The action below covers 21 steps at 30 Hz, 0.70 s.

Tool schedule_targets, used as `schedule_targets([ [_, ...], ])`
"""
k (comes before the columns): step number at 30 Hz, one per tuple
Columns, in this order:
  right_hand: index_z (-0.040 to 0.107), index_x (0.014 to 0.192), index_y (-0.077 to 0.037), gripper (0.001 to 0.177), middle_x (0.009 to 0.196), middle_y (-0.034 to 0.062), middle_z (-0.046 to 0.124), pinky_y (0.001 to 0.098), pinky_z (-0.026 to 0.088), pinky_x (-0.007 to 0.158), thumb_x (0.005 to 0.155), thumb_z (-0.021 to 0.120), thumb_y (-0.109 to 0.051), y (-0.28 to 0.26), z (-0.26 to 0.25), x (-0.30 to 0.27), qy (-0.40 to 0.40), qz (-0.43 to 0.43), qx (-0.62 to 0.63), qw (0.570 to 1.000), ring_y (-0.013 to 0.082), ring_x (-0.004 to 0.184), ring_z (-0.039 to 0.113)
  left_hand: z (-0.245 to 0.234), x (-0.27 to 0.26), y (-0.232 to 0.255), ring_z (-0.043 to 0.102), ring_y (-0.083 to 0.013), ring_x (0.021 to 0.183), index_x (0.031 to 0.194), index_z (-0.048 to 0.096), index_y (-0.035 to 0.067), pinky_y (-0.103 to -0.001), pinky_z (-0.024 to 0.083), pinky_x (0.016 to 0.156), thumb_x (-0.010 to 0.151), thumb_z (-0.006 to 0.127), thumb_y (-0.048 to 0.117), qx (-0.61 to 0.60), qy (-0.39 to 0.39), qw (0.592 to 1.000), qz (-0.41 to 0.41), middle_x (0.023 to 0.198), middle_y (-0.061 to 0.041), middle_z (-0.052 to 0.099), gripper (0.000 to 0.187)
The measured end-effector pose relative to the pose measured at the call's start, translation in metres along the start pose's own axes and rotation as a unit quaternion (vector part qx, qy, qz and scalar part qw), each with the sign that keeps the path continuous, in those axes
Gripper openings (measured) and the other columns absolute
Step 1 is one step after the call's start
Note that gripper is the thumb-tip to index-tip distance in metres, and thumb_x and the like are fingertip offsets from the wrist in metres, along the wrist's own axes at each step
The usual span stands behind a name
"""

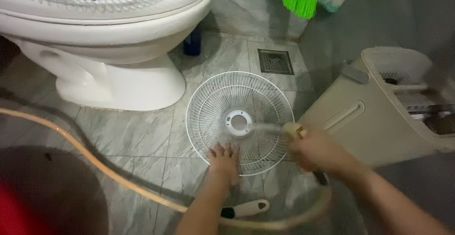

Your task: The person scrubs a white fan cage with a brush and rinses it with a hose. The person scrubs both sides of the cage, rinses the brush, and then rinses the cage thoroughly.

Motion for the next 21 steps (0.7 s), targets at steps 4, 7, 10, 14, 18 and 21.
schedule_targets([
  [4,0.069,0.087,0.005,0.016,0.067,0.0128,0.067,0.0376,0.05,0.05,0.083,0.073,-0.01,0.008,-0.022,0.006,0.164,0.003,0.09,0.982,0.0218,0.054,0.064,-0.01,-0.006,0.001,0.001,-0.0471,0.157,0.166,0.006,0.017,-0.068,0.004,0.122,0.088,0.066,0.039,0.006,0.003,1.0,-0.005,0.173,-0.015,0.002,0.101],
  [7,0.067,0.089,0.003,0.012,0.067,0.0103,0.062,0.0384,0.046,0.048,0.082,0.072,-0.005,0.015,-0.025,0.007,0.135,-0.014,0.189,0.972,0.0204,0.054,0.058,-0.012,-0.011,0.005,-0.003,-0.0462,0.157,0.165,0.001,0.02,-0.066,0.004,0.123,0.089,0.066,0.042,0.02,-0.05,0.998,-0.013,0.173,-0.014,-0.005,0.102],
  [10,0.066,0.088,0.0,0.011,0.067,0.0091,0.062,0.0384,0.045,0.048,0.083,0.073,-0.007,0.017,-0.025,0.001,0.153,-0.004,0.137,0.979,0.019,0.054,0.057,-0.012,-0.012,0.004,-0.004,-0.0445,0.158,0.165,-0.001,0.019,-0.064,0.002,0.125,0.09,0.063,0.044,0.0,-0.045,0.999,-0.004,0.173,-0.013,-0.003,0.102],
  [14,0.067,0.081,0.0,0.009,0.066,0.0097,0.063,0.0385,0.047,0.049,0.084,0.071,-0.007,0.013,-0.031,-0.004,0.157,-0.025,0.1,0.982,0.0191,0.054,0.058,-0.012,-0.009,0.003,0.001,-0.0481,0.156,0.166,0.005,0.016,-0.066,0.003,0.123,0.093,0.059,0.035,0.007,0.002,1.0,0.0,0.173,-0.017,0.003,0.093],
  [18,0.066,0.076,0.0,0.011,0.065,0.0099,0.061,0.0383,0.047,0.05,0.086,0.068,-0.005,0.033,-0.038,0.005,0.132,-0.014,0.113,0.985,0.0194,0.054,0.057,-0.014,-0.012,0.003,0.001,-0.0458,0.157,0.166,0.004,0.016,-0.066,0.004,0.124,0.093,0.058,0.035,0.003,-0.011,1.0,-0.005,0.173,-0.015,0.003,0.093],
  [21,0.065,0.078,-0.002,0.012,0.065,0.0091,0.059,0.0374,0.044,0.05,0.089,0.067,-0.007,0.063,-0.028,0.025,0.085,0.07,0.084,0.99,0.0194,0.054,0.054,-0.013,-0.011,0.003,0.0,-0.0442,0.158,0.165,0.003,0.016,-0.064,0.003,0.125,0.094,0.056,0.04,-0.009,-0.01,1.0,-0.011,0.173,-0.013,0.001,0.092],
])
Point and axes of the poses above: each hand's wrist, its own x-axis towards the middle knuckle, its own z-axis out of the palm, y = z × x, the point moved 6 cm from there along x, towards the middle knuckle
